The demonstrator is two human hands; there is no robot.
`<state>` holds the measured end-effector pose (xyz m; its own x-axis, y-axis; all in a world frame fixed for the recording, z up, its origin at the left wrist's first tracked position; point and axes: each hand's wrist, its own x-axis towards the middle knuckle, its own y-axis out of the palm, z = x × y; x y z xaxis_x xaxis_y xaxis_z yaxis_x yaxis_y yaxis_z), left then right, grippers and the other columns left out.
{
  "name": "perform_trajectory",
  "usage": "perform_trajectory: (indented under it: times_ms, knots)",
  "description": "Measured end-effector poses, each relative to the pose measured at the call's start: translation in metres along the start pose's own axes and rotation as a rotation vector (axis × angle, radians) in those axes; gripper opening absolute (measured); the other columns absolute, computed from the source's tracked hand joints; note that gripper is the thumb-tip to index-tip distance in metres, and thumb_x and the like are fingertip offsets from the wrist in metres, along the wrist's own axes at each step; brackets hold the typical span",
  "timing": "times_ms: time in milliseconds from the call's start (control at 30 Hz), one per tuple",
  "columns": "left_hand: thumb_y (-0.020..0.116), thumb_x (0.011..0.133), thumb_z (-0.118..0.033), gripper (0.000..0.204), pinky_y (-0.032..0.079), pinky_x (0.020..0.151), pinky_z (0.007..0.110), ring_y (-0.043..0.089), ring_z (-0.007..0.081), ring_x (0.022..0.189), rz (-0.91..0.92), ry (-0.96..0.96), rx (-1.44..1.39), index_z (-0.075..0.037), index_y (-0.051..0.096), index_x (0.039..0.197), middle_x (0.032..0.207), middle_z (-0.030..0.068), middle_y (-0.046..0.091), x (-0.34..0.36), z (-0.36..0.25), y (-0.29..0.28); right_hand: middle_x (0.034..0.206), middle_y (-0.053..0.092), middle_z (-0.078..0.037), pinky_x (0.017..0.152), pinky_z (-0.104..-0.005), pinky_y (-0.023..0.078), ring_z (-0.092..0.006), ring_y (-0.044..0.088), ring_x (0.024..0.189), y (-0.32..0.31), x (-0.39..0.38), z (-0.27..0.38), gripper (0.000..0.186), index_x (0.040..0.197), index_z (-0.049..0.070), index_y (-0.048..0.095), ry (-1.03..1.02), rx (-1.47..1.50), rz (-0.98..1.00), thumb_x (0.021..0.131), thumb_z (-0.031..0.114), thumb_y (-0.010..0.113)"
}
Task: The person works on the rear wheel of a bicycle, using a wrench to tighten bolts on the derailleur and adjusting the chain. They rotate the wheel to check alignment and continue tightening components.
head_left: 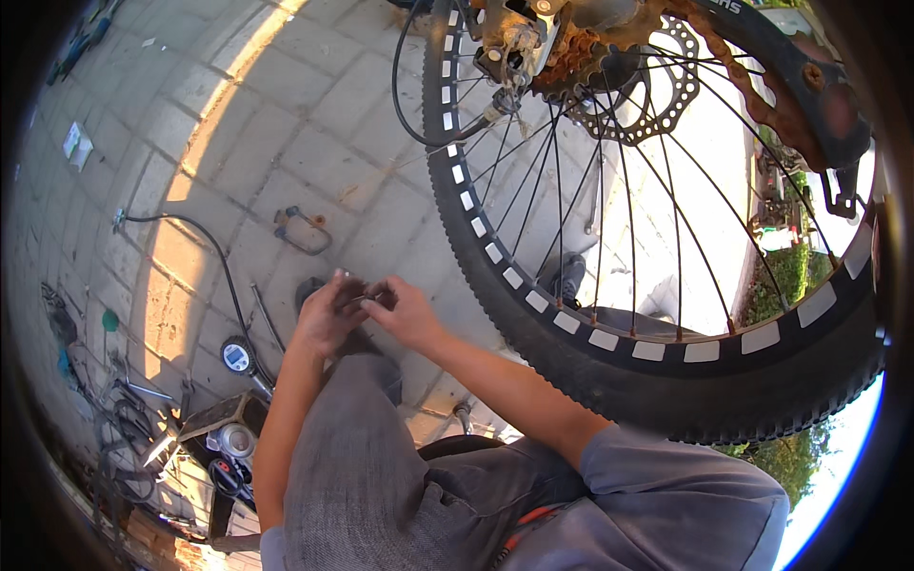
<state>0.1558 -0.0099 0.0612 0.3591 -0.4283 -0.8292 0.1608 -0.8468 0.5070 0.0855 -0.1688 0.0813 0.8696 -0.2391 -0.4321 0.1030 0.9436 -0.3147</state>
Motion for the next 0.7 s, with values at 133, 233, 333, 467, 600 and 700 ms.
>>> perform_trajectory:
  times_ms: [133, 233, 333, 467, 600, 700]
  knots:
    - [0.064, 0.09, -0.036, 0.028, 0.04, 0.054, 0.028, 0.052, 0.0157, 0.061, -0.075, 0.088, -0.084, -0.009, 0.057, 0.087, 0.073, 0.0027, 0.055, -0.01, -0.008, -0.033, 0.082, 0.066, -0.011, 0.067, -0.0331, 0.05, -0.0195, 0.062, 0.07, -0.066, 0.015, -0.024, 0.026, 0.1, -0.002, 0.061, 0.084, 0.069, -0.169, 0.087, 0.02, 0.065]
    - [0.062, 0.091, -0.03, 0.023, 0.037, 0.053, 0.026, 0.049, 0.0127, 0.06, -0.325, 0.335, -0.047, -0.007, 0.058, 0.091, 0.072, 0.0007, 0.051, -0.054, -0.017, -0.056, 0.087, 0.065, -0.007, 0.069, -0.0293, 0.05, -0.0141, 0.06, 0.075, -0.152, 0.048, -0.019, 0.027, 0.109, -0.004, 0.061, -0.029, 0.219, -0.327, 0.093, 0.017, 0.06]
    - [0.046, 0.088, -0.011, 0.027, 0.04, 0.057, 0.025, 0.048, 0.0113, 0.066, -0.654, 0.601, 0.209, 0.001, 0.056, 0.11, 0.074, 0.002, 0.048, -0.109, 0.0, -0.098, 0.088, 0.066, -0.005, 0.069, -0.0255, 0.048, -0.0107, 0.059, 0.075, -0.18, 0.087, 0.025, 0.024, 0.11, -0.003, 0.062, -0.309, 0.306, -0.37, 0.091, 0.011, 0.063]
    - [0.037, 0.089, -0.004, 0.032, 0.052, 0.07, 0.03, 0.057, 0.0163, 0.077, -0.953, 0.686, 0.589, 0.004, 0.05, 0.117, 0.095, 0.0113, 0.056, -0.18, 0.02, -0.175, 0.09, 0.067, -0.002, 0.069, -0.0234, 0.048, -0.0078, 0.058, 0.075, -0.18, 0.11, 0.064, 0.024, 0.108, 0.0, 0.066, -0.335, 0.24, -0.261, 0.088, 0.011, 0.068]
    - [0.051, 0.095, -0.015, 0.03, 0.053, 0.065, 0.035, 0.063, 0.0196, 0.078, -1.293, 0.459, 0.784, 0.005, 0.056, 0.117, 0.094, 0.0171, 0.064, -0.236, 0.041, -0.196, 0.087, 0.067, 0.0, 0.066, -0.0215, 0.045, -0.0059, 0.055, 0.073, -0.163, 0.134, 0.065, 0.023, 0.11, 0.001, 0.067, -0.356, 0.195, -0.165, 0.087, 0.007, 0.067]
    - [0.061, 0.09, -0.024, 0.028, 0.048, 0.078, 0.043, 0.064, 0.038, 0.09, -1.456, 0.43, 1.153, 0.0, 0.065, 0.105, 0.096, 0.0203, 0.068, -0.249, 0.038, -0.195, 0.089, 0.065, -0.001, 0.071, -0.0213, 0.046, -0.0074, 0.056, 0.076, -0.176, 0.132, 0.058, 0.025, 0.114, 0.0, 0.065, -0.362, -0.01, -0.13, 0.091, 0.011, 0.062]
